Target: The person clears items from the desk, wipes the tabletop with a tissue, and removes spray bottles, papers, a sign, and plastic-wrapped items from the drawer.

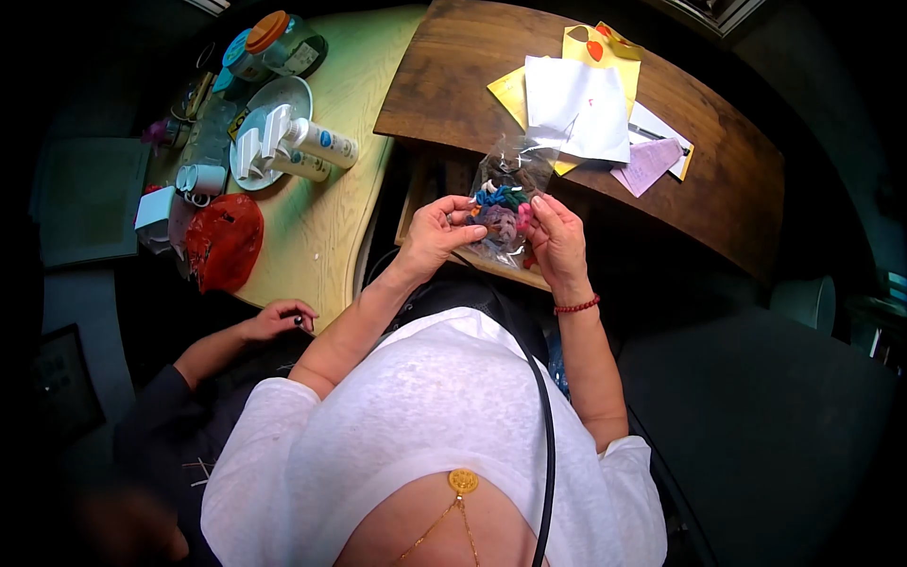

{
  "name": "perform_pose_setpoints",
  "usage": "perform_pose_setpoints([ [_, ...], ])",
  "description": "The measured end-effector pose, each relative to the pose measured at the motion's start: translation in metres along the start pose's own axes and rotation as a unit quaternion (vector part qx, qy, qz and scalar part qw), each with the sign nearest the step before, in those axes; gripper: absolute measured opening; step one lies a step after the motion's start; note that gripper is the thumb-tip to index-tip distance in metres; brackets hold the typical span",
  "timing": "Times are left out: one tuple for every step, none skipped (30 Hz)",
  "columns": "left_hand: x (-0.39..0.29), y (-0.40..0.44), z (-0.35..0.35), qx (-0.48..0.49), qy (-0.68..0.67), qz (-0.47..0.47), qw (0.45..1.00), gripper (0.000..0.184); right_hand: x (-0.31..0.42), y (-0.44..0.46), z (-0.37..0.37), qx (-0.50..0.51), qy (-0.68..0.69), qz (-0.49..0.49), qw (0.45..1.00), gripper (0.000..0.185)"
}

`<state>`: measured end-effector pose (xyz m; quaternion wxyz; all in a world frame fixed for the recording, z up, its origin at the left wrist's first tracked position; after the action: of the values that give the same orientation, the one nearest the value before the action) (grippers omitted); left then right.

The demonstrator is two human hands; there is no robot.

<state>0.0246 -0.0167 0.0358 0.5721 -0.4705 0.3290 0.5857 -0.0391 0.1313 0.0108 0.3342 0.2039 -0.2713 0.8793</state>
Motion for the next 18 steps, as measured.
perform_pose_setpoints([
  [0.0,-0.001,0.0,0.001,0.001,-0.003,1.0,0.036,-0.001,0.001,-0.003,-0.005,0.001,0.001,1.0,0.023],
  [0.0,-0.002,0.0,0.002,0.002,-0.005,1.0,0.036,-0.003,0.002,-0.006,-0.005,0.001,0.002,1.0,0.023],
  [0.0,-0.002,-0.001,0.002,0.002,-0.005,1.0,0.036,-0.005,0.003,-0.01,-0.01,0.005,0.005,1.0,0.023],
  [0.001,-0.003,-0.001,0.004,0.0,-0.006,1.0,0.036,-0.007,0.004,-0.014,-0.016,0.009,0.007,1.0,0.023],
  [0.003,-0.003,-0.002,0.007,-0.001,-0.006,1.0,0.037,-0.009,0.005,-0.016,-0.016,0.008,0.007,1.0,0.023],
  [0.004,-0.004,-0.004,0.007,-0.001,-0.006,1.0,0.037,-0.009,0.006,-0.016,-0.021,0.016,0.011,1.0,0.024],
  [0.005,-0.004,-0.005,0.003,-0.001,-0.004,1.0,0.036,-0.009,0.007,-0.016,-0.027,0.024,0.015,0.999,0.025],
  [0.007,-0.004,-0.007,-0.001,-0.001,-0.001,1.0,0.035,-0.009,0.006,-0.015,-0.025,0.024,0.015,0.999,0.025],
  [0.005,-0.005,-0.009,-0.001,-0.001,0.0,1.0,0.035,-0.006,0.003,-0.006,-0.048,0.022,0.022,0.998,0.026],
  [0.001,-0.007,-0.013,0.0,-0.018,0.01,1.0,0.034,-0.005,0.001,-0.002,-0.072,0.02,0.03,0.997,0.027],
  [-0.001,-0.008,-0.015,0.001,-0.035,0.019,0.999,0.033,-0.005,0.002,-0.005,-0.071,0.02,0.029,0.997,0.027],
  [-0.005,-0.011,-0.014,0.001,-0.034,0.018,0.999,0.033,-0.007,0.002,-0.013,-0.077,0.011,0.035,0.996,0.028],
  [-0.008,-0.016,-0.012,-0.006,-0.042,0.021,0.999,0.033,-0.01,0.001,-0.023,-0.085,0.003,0.041,0.996,0.028],
  [-0.009,-0.021,-0.01,-0.013,-0.05,0.021,0.998,0.032,-0.011,0.001,-0.034,-0.089,0.005,0.042,0.995,0.028],
  [-0.005,-0.02,-0.017,-0.013,-0.054,0.041,0.998,0.032,-0.014,0.001,-0.047,-0.098,-0.012,0.045,0.994,0.027],
  [-0.014,-0.022,-0.02,-0.038,-0.084,0.062,0.994,0.03,-0.016,-0.001,-0.058,-0.109,-0.029,0.049,0.992,0.026],
  [-0.019,-0.022,-0.026,-0.064,-0.115,0.091,0.987,0.028,-0.017,-0.004,-0.071,-0.137,-0.037,0.036,0.989,0.023],
  [-0.025,-0.02,-0.032,-0.089,-0.146,0.121,0.978,0.027,-0.02,-0.003,-0.086,-0.144,-0.036,0.034,0.988,0.023],
])
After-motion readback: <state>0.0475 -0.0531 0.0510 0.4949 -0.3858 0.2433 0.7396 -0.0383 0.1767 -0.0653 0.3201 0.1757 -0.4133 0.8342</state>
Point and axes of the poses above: each hand's wrist, its own y-axis towards the middle knuckle, its own z-axis out of the palm, x = y × z, the point moved 6 cm from there along y, towards the middle knuckle, and after that the axes turned 10 degrees about z, right-handed, at the moved point
